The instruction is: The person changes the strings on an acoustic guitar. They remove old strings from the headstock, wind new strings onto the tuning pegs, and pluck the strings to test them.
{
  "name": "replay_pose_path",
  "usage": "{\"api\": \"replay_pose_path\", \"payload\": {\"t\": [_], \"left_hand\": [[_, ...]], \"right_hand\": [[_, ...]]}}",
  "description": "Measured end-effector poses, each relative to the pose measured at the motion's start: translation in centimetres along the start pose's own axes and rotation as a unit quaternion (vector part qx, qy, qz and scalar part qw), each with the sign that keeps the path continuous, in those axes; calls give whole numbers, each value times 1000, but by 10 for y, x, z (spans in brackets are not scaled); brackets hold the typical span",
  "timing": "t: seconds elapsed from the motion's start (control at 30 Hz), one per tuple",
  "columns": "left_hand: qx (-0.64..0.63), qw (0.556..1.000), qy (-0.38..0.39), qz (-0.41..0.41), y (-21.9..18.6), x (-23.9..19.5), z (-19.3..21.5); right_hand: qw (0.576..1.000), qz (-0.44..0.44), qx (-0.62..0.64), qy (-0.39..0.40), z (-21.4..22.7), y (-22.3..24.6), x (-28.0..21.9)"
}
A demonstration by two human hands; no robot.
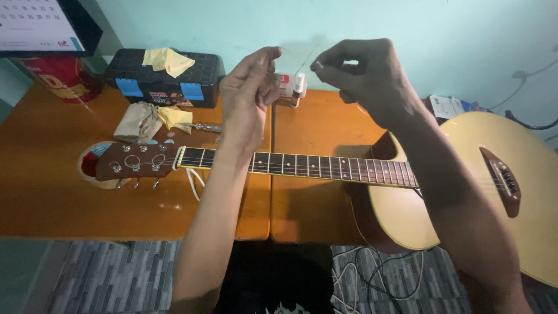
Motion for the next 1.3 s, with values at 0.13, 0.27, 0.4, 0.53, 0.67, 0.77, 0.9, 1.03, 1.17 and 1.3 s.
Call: {"api": "replay_pose_path", "payload": {"t": [0.13, 0.27, 0.4, 0.53, 0.67, 0.77, 0.9, 1.03, 1.17, 1.3], "left_hand": [[61, 998, -33, 8, -1, 2, 15], [102, 994, -47, 16, -3, 5, 27], [123, 992, -38, 9, -4, 3, 36], [129, 990, -42, 24, -6, 2, 45], [112, 991, -58, 35, -7, 2, 54], [115, 993, -24, 24, -12, -2, 56], [83, 996, 3, 14, -10, -2, 61], [-41, 998, 13, 46, -3, 0, 65], [-64, 997, -5, 53, 1, 3, 70], [-48, 998, -3, 38, 2, 6, 77]], "right_hand": [[999, -19, -21, 26, -22, 0, 4], [998, -31, -30, 54, -43, -1, 9], [996, -50, -11, 67, -56, -5, 12], [996, -50, -14, 67, -67, -12, 18], [998, -43, -9, 45, -75, -30, 29], [996, -81, -15, 33, -77, -16, 23], [991, -106, 72, 37, -79, -28, 24], [989, -102, 95, 55, -78, -33, 21], [991, -98, 70, 65, -77, -22, 13], [992, -80, 51, 79, -76, -24, 12]]}}
Point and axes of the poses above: each hand's wrist, its own x-axis towards the middle knuckle, its own z-axis out of the back of the hand, y = z × x, the point moved 4 cm from there along x, towards the middle knuckle, and after that the axes turned 5 degrees about -y, right-handed, at the moved point
